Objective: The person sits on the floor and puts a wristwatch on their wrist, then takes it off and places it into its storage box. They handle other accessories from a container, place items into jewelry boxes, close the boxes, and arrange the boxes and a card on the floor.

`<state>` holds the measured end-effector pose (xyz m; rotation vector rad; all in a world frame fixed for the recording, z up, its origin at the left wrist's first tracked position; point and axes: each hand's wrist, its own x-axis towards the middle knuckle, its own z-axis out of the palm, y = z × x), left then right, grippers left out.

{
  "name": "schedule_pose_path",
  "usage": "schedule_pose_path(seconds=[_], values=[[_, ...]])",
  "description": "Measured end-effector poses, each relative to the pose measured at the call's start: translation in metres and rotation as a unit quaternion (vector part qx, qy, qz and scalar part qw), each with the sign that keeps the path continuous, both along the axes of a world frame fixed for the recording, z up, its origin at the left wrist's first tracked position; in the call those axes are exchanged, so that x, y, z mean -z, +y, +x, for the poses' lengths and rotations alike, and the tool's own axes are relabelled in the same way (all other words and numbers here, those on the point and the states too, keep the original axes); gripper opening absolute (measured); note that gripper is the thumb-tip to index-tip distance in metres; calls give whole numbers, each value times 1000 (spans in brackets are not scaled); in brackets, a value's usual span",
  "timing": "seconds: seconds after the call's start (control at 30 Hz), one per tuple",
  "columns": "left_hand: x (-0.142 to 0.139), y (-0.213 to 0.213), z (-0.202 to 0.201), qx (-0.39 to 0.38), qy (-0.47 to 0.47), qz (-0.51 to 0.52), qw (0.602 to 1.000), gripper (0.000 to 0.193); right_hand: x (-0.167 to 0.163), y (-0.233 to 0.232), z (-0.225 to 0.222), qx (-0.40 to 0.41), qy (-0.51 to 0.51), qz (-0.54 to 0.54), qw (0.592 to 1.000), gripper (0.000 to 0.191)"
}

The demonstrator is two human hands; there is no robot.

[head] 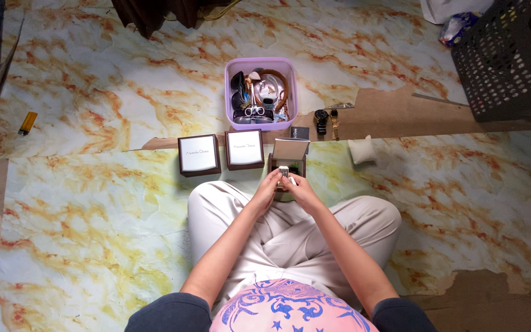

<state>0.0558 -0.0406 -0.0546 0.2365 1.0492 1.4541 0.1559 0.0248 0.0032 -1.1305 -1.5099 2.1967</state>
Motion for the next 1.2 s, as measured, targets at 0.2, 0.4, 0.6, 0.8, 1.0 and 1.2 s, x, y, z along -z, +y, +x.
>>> schedule_pose_path(seconds=[0.2,0.4,0.6,0.8,1.0,1.2], values=[[9,3,-7,-34,-57,-4,998,61,6,14,-6,-44,-114,76,990,26],[13,1,-1,-13,34,-64,997,70,8,13,-20,-53,-256,220,940,27],[6,-11,12,82,167,-69,980,77,15,10,-35,-63,-243,375,892,20],[1,-17,9,93,158,-73,980,77,16,7,-38,-132,-313,436,834,23],[7,-15,10,82,141,-66,984,76,19,-1,-39,-53,-276,510,813,14],[19,-11,6,-1,7,-94,995,67,21,6,-30,-61,-262,454,849,22]])
